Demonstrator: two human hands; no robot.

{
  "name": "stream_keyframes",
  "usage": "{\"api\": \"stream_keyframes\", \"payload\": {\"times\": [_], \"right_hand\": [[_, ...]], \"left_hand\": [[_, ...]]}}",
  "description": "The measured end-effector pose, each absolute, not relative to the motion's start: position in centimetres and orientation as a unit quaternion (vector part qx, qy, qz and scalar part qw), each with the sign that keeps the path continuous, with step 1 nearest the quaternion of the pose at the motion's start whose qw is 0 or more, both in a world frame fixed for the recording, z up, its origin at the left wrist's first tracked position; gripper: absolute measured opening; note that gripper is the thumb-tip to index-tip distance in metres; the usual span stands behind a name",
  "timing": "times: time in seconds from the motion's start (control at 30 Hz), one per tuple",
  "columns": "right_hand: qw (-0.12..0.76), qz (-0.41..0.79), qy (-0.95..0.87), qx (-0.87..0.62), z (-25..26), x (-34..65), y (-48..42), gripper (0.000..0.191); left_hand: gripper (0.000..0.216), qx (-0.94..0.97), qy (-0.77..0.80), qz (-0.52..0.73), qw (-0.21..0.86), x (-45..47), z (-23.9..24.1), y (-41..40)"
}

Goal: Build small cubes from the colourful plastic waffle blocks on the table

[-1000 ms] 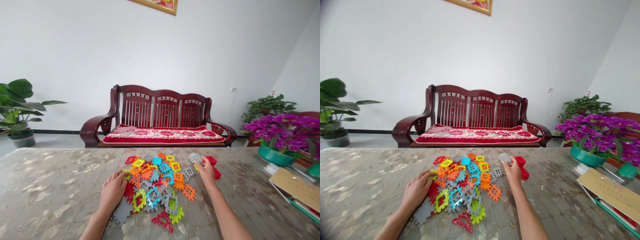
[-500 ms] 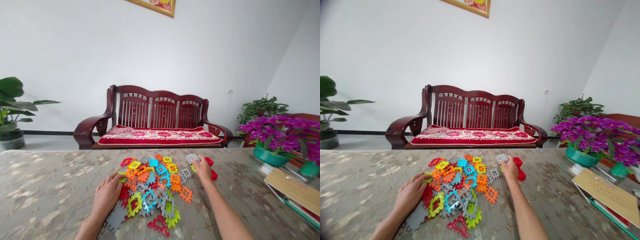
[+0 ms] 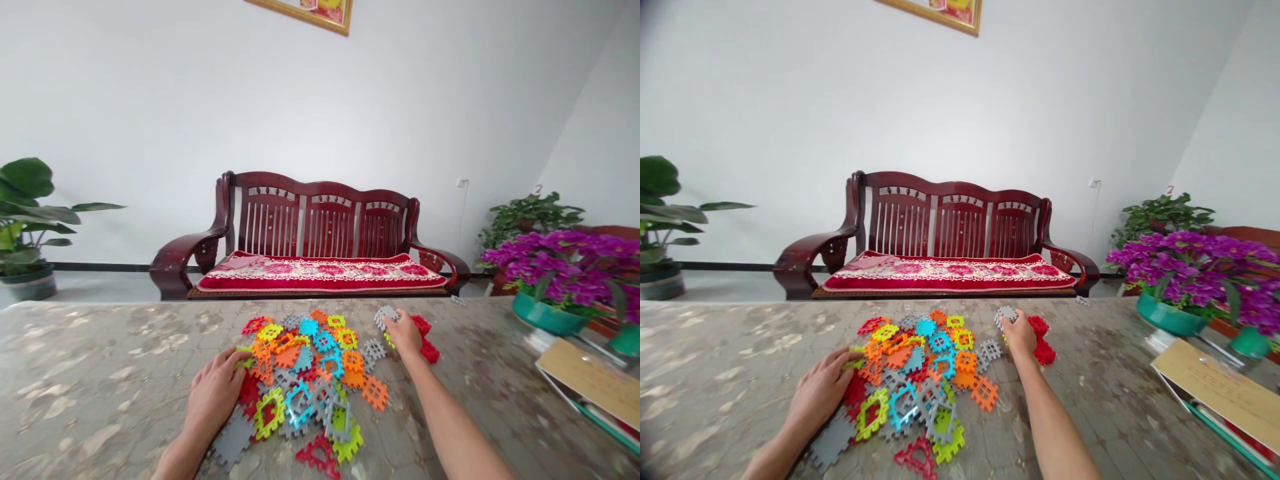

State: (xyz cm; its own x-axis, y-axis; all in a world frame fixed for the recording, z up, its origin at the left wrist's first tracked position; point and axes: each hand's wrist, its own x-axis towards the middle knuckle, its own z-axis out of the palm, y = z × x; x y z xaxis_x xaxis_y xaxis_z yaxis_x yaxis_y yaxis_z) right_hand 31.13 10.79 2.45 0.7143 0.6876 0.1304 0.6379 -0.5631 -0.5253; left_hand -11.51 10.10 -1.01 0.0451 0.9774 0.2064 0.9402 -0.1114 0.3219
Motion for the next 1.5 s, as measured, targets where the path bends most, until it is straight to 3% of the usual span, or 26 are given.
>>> {"api": "stream_keyframes", "payload": {"times": [0.23,0.5,0.73,1.13,1.27,1.5], "right_hand": [[0.286,0.043,-0.380,-0.879,2.5,30.6,10.6,0.064],[0.357,0.055,-0.407,-0.839,1.3,29.3,7.8,0.051],[0.290,0.004,-0.432,-0.854,2.2,30.5,7.6,0.048],[0.055,-0.040,-0.484,-0.872,3.8,30.8,9.7,0.045],[0.033,-0.029,-0.495,-0.868,3.9,31.0,10.1,0.046],[0.074,-0.029,-0.482,-0.873,4.8,30.7,9.9,0.060]], "left_hand": [[0.043,0.721,0.666,0.183,0.046,-11.5,-0.9,10.1],[0.042,0.715,0.670,0.190,0.053,-11.4,-0.7,9.9],[0.040,0.712,0.671,0.197,0.064,-11.4,-0.7,10.0],[0.042,0.713,0.672,0.189,0.065,-11.3,-0.7,10.0],[0.041,0.715,0.668,0.196,0.065,-11.4,-0.7,10.0],[0.040,0.717,0.663,0.207,0.060,-11.5,-0.8,9.9]]}}
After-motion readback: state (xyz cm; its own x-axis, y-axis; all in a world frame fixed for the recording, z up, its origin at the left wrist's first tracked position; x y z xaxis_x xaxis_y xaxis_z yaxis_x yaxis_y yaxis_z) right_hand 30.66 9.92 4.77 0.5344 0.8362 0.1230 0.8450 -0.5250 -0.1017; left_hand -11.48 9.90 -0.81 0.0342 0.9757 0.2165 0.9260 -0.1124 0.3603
